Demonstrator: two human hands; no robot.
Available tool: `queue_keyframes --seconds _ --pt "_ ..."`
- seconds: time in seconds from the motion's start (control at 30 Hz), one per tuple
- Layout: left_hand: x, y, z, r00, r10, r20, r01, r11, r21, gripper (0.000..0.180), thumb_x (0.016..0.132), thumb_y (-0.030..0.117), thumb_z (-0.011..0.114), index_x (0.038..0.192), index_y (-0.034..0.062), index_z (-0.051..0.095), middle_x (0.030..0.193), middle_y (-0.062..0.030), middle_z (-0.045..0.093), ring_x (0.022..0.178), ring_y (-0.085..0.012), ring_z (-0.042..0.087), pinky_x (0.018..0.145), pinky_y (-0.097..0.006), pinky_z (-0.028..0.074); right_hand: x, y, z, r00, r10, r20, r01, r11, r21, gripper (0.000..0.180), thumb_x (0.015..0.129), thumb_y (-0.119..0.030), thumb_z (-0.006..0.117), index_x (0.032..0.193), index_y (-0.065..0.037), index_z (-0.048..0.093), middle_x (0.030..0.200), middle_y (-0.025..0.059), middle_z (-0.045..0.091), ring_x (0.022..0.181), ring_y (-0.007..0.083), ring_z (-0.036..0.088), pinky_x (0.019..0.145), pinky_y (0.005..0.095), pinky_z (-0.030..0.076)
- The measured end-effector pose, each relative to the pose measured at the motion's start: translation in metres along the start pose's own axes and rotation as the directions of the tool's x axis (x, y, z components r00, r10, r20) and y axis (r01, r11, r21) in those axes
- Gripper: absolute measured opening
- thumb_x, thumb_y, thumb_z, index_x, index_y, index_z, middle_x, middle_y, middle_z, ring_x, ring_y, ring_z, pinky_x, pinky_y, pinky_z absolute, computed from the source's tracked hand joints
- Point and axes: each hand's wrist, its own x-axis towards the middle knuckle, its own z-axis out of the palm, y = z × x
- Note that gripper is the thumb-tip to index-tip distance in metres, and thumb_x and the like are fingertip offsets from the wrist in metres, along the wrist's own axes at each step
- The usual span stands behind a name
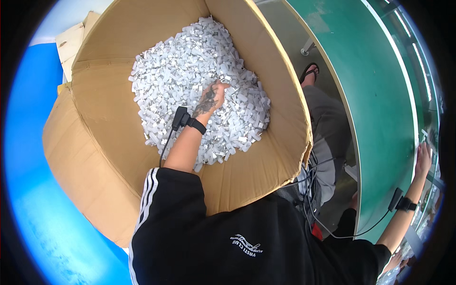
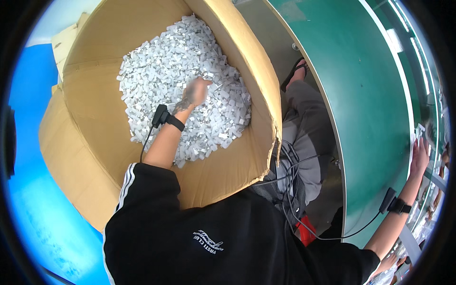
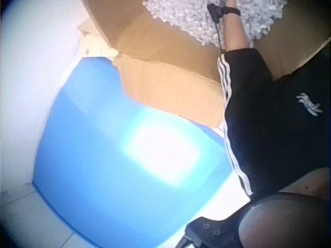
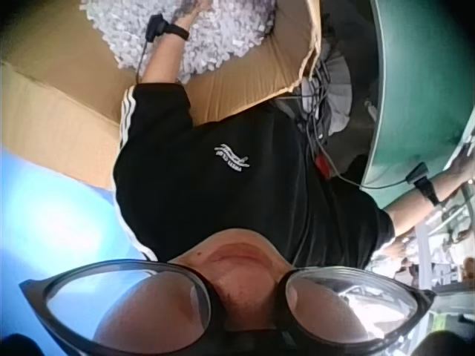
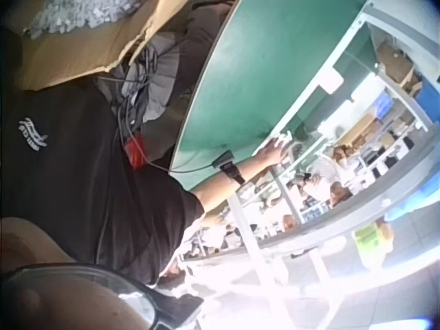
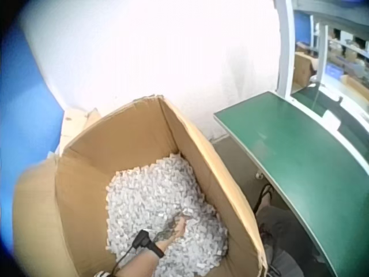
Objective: Assembling small electronic connectors by inserting metal pins into white plastic housings.
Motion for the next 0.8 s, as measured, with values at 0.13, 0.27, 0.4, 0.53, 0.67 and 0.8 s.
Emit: queue_keyframes --seconds 0.13,0.27,0.4,0.53,0.67,0.8 --pt "0.0 0.004 -0.006 0.998 0.064 -0.006 -0.06 0.965 0.257 0.029 0.084 0.011 0.053 0.11 0.0168 0.065 0.123 -0.0105 0.058 0.108 -0.028 0.059 0.092 -0.04 0.048 -0.13 -0.03 0.055 0.973 -0.23 -0.013 0.227 0.965 -0.128 0.055 0.094 -0.012 0.057 0.142 -0.003 0.033 0.135 0.0159 0.047 0.12 0.0233 0.052 0.092 0.0279 0.045" --pt "-0.002 0.032 -0.018 0.999 0.045 -0.006 -0.046 0.996 -0.081 0.026 0.082 0.015 0.059 0.107 0.0173 0.064 0.112 -0.0101 0.062 0.104 -0.0267 0.06 0.087 -0.04 0.049 -0.275 -0.068 0.107 0.942 -0.335 -0.004 0.328 0.924 -0.198 0.051 0.097 -0.016 0.052 0.143 -0.003 0.034 0.141 0.012 0.042 0.116 0.0191 0.052 0.091 0.0247 0.042" --pt "-0.006 0.028 0.001 0.975 0.055 0.216 -0.042 0.997 -0.064 0.026 0.078 0.021 0.067 0.103 0.0162 0.061 0.098 -0.0069 0.064 0.094 -0.0265 0.063 0.078 -0.04 0.051 -0.342 -0.061 0.134 0.936 -0.351 0.039 0.352 0.92 -0.174 0.047 0.099 -0.015 0.048 0.142 -0.002 0.034 0.142 0.0112 0.041 0.104 0.0136 0.054 0.081 0.0222 0.044" --pt "-0.014 0.033 0.005 0.978 -0.04 0.204 0.073 0.985 -0.155 0.026 0.079 0.022 0.068 0.102 0.0139 0.058 0.09 -0.0078 0.066 0.084 -0.0272 0.065 0.073 -0.039 0.051 -0.374 -0.054 0.154 0.937 -0.349 -0.012 0.345 0.931 -0.118 0.045 0.099 -0.013 0.047 0.141 -0.001 0.035 0.142 0.0125 0.042 0.099 0.0113 0.053 0.074 0.0203 0.044" --pt "-0.02 0.03 0.009 0.997 0.003 0.076 0.018 0.964 -0.264 0.023 0.078 0.015 0.068 0.098 0.0101 0.059 0.083 -0.0099 0.066 0.079 -0.0273 0.065 0.07 -0.038 0.051 -0.389 -0.049 0.161 0.937 -0.345 -0.064 0.339 0.937 -0.082 0.044 0.099 -0.012 0.047 0.14 -0.001 0.038 0.142 0.0124 0.043 0.095 0.0105 0.052 0.073 0.0212 0.044" --pt "-0.023 0.028 0.014 1.0 -0.022 0.02 0.027 0.941 -0.339 0.021 0.077 0.008 0.069 0.096 0.0073 0.06 0.083 -0.0098 0.066 0.079 -0.0253 0.065 0.07 -0.036 0.051 -0.397 -0.044 0.167 0.947 -0.313 -0.07 0.311 0.95 -0.036 0.043 0.099 -0.012 0.048 0.139 -0.001 0.039 0.141 0.0124 0.043 0.093 0.0098 0.052 0.073 0.0206 0.044"
